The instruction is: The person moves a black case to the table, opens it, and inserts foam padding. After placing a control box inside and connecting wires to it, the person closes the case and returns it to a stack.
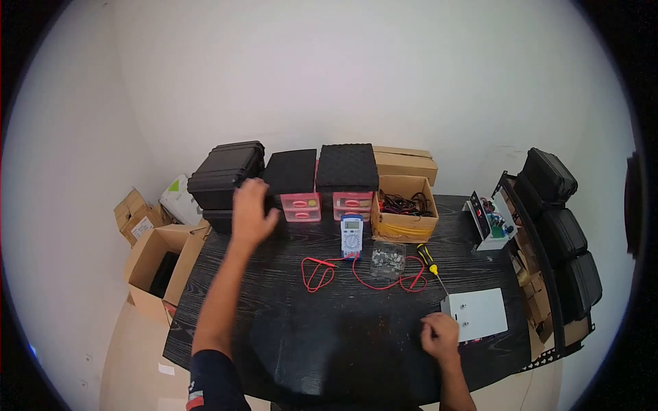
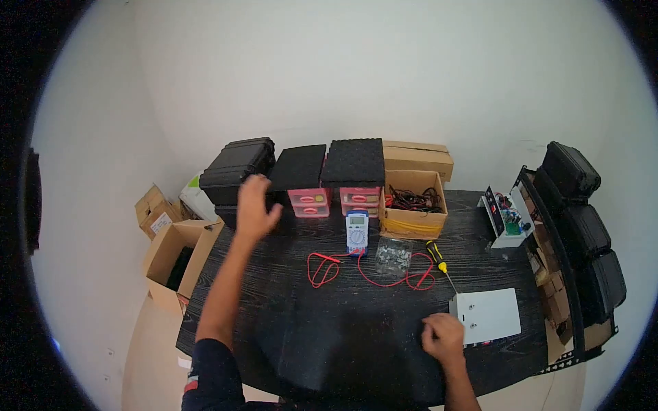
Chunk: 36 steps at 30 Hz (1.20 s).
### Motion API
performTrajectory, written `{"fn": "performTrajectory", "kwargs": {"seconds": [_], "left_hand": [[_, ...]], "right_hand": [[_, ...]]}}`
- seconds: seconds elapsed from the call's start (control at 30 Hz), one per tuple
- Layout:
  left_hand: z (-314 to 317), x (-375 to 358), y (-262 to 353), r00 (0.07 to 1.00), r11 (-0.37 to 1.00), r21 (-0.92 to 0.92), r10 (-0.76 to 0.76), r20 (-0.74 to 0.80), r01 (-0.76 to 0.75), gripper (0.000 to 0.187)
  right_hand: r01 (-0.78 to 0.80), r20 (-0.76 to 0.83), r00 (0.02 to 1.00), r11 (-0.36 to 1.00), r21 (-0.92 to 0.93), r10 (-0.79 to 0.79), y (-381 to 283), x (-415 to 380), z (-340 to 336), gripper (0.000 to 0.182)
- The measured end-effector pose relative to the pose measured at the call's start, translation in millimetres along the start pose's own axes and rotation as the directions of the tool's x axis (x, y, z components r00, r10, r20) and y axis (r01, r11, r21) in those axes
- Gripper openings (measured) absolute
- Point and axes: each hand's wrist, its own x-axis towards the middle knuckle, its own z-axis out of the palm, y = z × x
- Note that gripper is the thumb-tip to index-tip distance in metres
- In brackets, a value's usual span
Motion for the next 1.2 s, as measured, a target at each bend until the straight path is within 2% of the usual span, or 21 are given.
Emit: {"fn": "performTrajectory", "kwargs": {"seconds": [0.03,0.1,0.17,0.2,0.27,0.37,0.53,0.73,0.83,1.0,1.2], "left_hand": [[-6.7,0.6,-39.5,0.998,0.993,0.104,-0.055,-0.013,0.056,0.075],[-26.4,8.2,-103.6,0.973,0.940,0.314,-0.184,0.137,0.133,0.092],[-37.5,18.3,-120.7,0.918,0.886,0.438,-0.290,0.272,0.150,0.098],[-40.7,22.1,-128.7,0.878,0.855,0.496,-0.345,0.332,0.149,0.101],[-33.7,26.0,-150.2,0.860,0.861,0.495,-0.335,0.384,0.115,0.109],[-24.9,39.2,-167.8,0.830,0.880,0.467,-0.323,0.455,0.087,0.110],[-33.5,65.7,-171.1,0.794,0.919,0.392,-0.266,0.547,0.038,0.100],[-36.9,57.6,-182.9,0.837,0.942,0.334,-0.195,0.512,0.015,0.093],[-38.0,61.8,-189.6,0.816,0.949,0.314,-0.163,0.555,-0.024,0.092],[-43.8,73.0,-191.2,0.772,0.935,0.346,-0.162,0.614,-0.080,0.088],[-66.6,76.4,-177.5,0.730,0.932,0.355,-0.190,0.657,-0.077,0.085]], "right_hand": [[-0.006,0.040,0.999,0.998,0.056,0.004,-11.0,0.5,17.3,0.013],[-0.013,0.100,0.995,0.991,0.130,0.000,-20.7,-1.9,47.6,0.010],[-0.002,0.142,0.990,0.989,0.147,-0.019,-17.3,-9.4,67.6,0.009],[-0.054,0.169,0.985,0.986,0.155,0.027,-15.2,-12.7,71.8,0.009],[-0.163,0.224,0.967,0.973,0.161,0.125,-10.0,-20.4,76.4,0.008],[-0.203,0.197,0.966,0.962,0.184,0.166,-2.4,-24.0,80.6,0.008],[-0.219,0.221,0.958,0.963,0.159,0.181,-7.0,-16.9,80.2,0.008],[-0.238,0.252,0.948,0.960,0.146,0.197,-9.8,-12.7,77.6,0.008],[-0.237,0.261,0.946,0.959,0.155,0.192,-6.3,-12.2,79.8,0.008],[-0.242,0.248,0.949,0.955,0.169,0.196,-5.2,-15.0,80.5,0.008],[-0.256,0.268,0.941,0.952,0.168,0.206,-4.7,-15.7,81.2,0.008]]}}
